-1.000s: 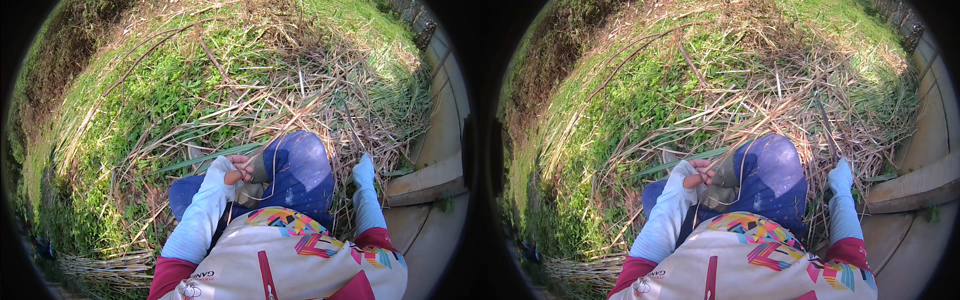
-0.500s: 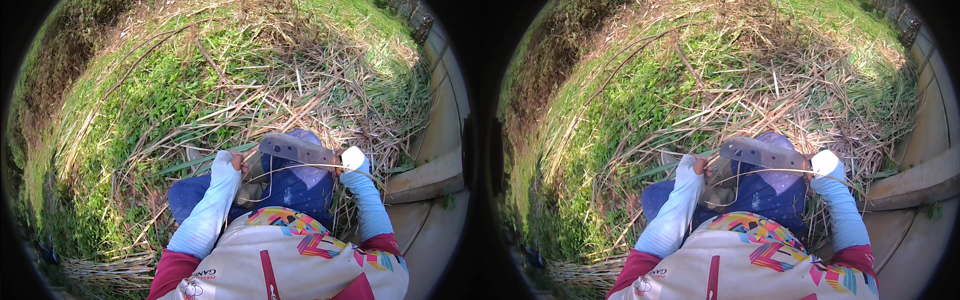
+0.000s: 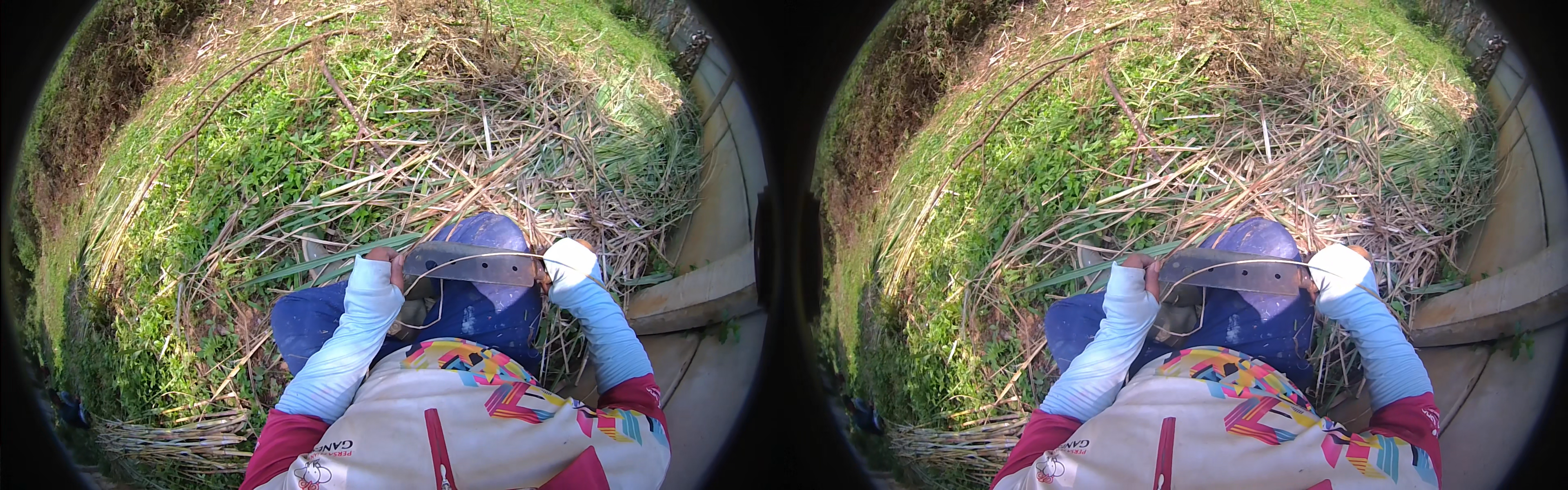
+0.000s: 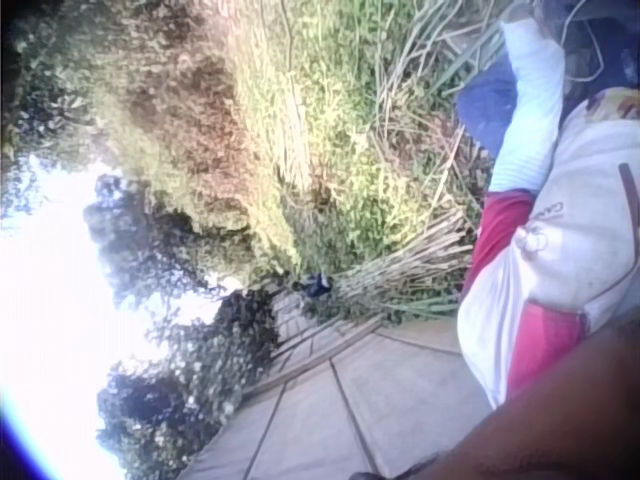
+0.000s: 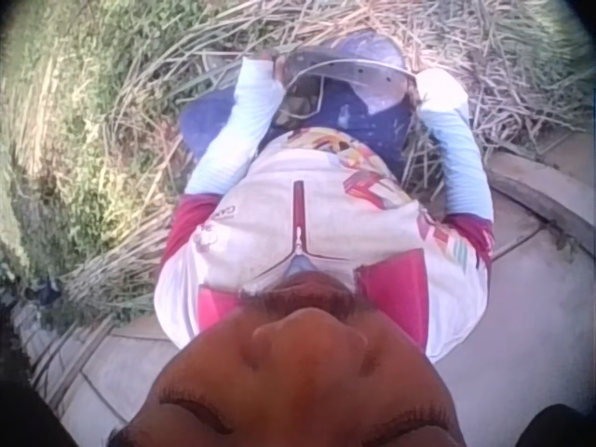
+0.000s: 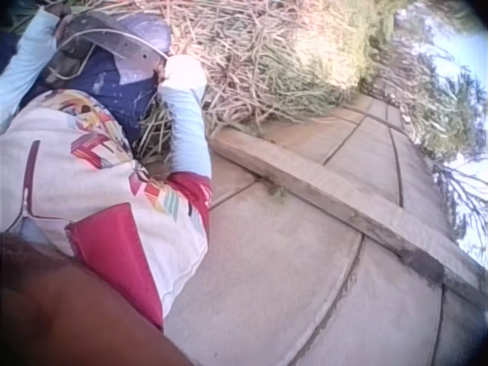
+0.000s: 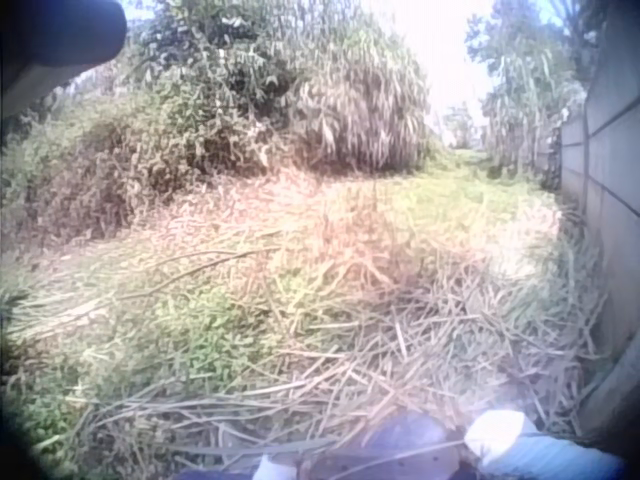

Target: The person uses a large knife to cut long, thin sticks into smaller pieces. They hold the sticks against their leg and repeatedly slice through them, creating a pile of cut material on the ground.

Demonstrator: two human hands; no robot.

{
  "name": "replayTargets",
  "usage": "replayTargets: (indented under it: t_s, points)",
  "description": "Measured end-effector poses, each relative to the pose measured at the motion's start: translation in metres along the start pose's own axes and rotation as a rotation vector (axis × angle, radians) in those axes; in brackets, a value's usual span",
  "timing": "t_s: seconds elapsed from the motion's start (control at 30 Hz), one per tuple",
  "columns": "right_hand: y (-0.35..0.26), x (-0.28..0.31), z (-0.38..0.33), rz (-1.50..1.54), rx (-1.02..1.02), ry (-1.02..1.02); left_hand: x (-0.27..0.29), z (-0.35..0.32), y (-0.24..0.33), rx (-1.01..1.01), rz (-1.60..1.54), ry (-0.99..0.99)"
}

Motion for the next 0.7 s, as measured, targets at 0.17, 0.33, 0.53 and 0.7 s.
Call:
replayTargets:
  t_s: [0.17,0.33,0.53,0.7]
  points:
    - [-0.002,0.01,0.0,0.077,-0.027,0.047,0.006,-0.006,0.006,-0.184,-0.018,0.018]
    - [0.001,0.006,0.002,0.074,-0.064,0.172,0.001,-0.016,0.006,-0.193,-0.066,-0.033]
    - [-0.043,0.019,-0.008,0.203,-0.011,0.076,-0.035,-0.022,-0.036,0.619,-0.432,-0.48]
    - [-0.045,-0.01,-0.005,0.195,0.025,0.201,-0.038,-0.024,-0.033,0.345,-0.208,-0.416]
Point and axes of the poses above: each hand's wrist, its own z-axis towards the middle knuckle, its own x-axis out of the back of the hand, y = z × x, the point moved 6 cm from there along z, towards the middle knuckle
